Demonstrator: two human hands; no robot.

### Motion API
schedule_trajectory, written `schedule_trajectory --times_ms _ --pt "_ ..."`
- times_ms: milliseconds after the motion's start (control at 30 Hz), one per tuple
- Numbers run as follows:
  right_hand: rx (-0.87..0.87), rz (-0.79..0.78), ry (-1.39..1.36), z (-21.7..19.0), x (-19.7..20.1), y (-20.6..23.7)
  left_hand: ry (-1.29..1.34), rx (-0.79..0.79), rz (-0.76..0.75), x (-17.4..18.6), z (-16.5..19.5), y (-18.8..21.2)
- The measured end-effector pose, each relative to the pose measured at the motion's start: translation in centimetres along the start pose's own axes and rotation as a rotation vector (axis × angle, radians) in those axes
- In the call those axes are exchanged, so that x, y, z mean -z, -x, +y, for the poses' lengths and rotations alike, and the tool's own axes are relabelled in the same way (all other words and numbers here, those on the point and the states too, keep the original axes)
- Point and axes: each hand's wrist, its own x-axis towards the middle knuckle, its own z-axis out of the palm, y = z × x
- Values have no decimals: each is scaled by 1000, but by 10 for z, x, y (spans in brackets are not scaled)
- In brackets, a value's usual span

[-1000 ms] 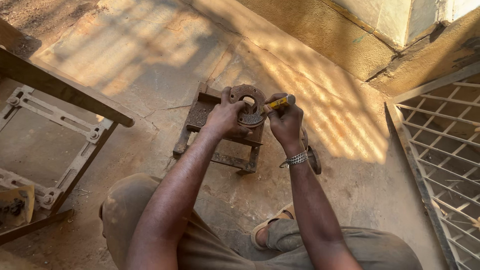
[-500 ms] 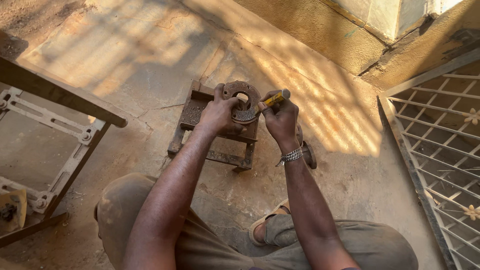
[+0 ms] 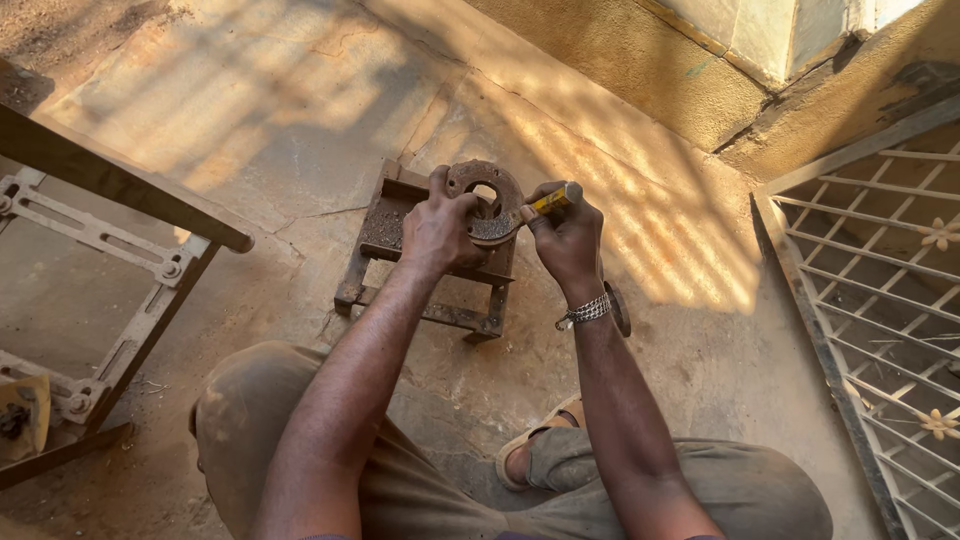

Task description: The person sits on the ground holding a rusty circular metal flange on a small metal stand and files its surface and inner edge with a hand file, rotating the part to work different areas. They occasionally reposition the flange and continue filing around its rim and center hole.

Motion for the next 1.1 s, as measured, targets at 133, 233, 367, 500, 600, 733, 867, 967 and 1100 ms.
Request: schedule_trajectory --times_ms 133,233,367,500,600,733,867,967,1100 --pt "112 118 -239 -10 -1 4 -40 -16 45 0 1 1" --pt "-126 -22 110 -15 -1 1 -25 -11 -16 6 0 1" --pt "13 28 -146 -18 -4 3 -57 -34 -37 16 -6 0" --pt "-48 12 -109 -19 -5 6 -48 -71 -76 17 -5 -4" --pt "66 9 -156 -20 -7 6 -51 -73 -66 17 -8 -9" --pt "-36 -79 -38 -22 -3 4 -72 -81 -115 12 -11 -10" --pt "-10 -50 -119 -27 1 3 -55 -103 -38 15 -10 -8" --pt "-57 -94 -79 -28 4 3 -20 -86 -114 17 -6 -6" --pt "-12 -118 -70 -29 2 5 -46 -81 -117 19 -7 -4"
